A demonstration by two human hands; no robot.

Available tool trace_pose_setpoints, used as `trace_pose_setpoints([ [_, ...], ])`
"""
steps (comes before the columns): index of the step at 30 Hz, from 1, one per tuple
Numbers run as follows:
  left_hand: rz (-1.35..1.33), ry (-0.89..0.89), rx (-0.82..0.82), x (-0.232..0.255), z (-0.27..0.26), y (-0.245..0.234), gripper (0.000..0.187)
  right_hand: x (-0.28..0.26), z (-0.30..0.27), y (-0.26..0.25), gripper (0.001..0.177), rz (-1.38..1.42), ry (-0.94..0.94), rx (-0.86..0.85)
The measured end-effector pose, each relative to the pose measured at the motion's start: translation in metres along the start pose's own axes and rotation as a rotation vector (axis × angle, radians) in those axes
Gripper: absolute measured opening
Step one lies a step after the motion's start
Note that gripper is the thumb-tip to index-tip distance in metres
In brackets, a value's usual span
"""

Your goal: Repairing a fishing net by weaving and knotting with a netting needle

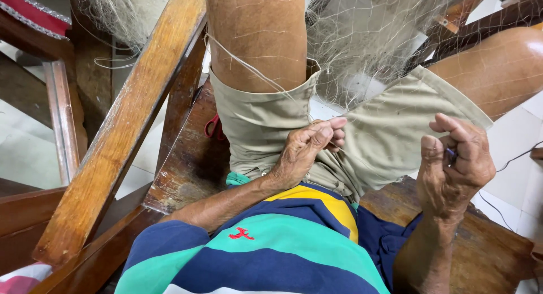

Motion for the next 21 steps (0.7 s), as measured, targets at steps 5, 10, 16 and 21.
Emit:
trace_pose_setpoints([
  [5,0.023,-0.012,-0.016,-0.006,0.002,-0.002,0.066,-0.011,0.002,-0.001,0.04,0.053,-0.016,0.056],
  [10,-0.085,-0.027,-0.012,-0.006,0.002,0.002,0.062,-0.016,-0.016,0.003,0.055,0.242,0.098,0.182],
  [16,0.019,0.036,0.043,-0.008,0.005,-0.01,0.046,-0.023,-0.021,0.015,0.055,0.382,0.176,0.173],
  [21,0.105,-0.005,-0.014,-0.004,0.007,-0.008,0.057,-0.027,-0.024,0.024,0.05,0.435,0.231,0.175],
])
Point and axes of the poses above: each hand's wrist, its own z-axis towards the middle knuckle, its own y-axis out of the palm, x = y × z, the point moved 4 cm from there along z, towards the middle knuckle, and after that the axes turned 6 degrees about -x, right-handed, at the moved point
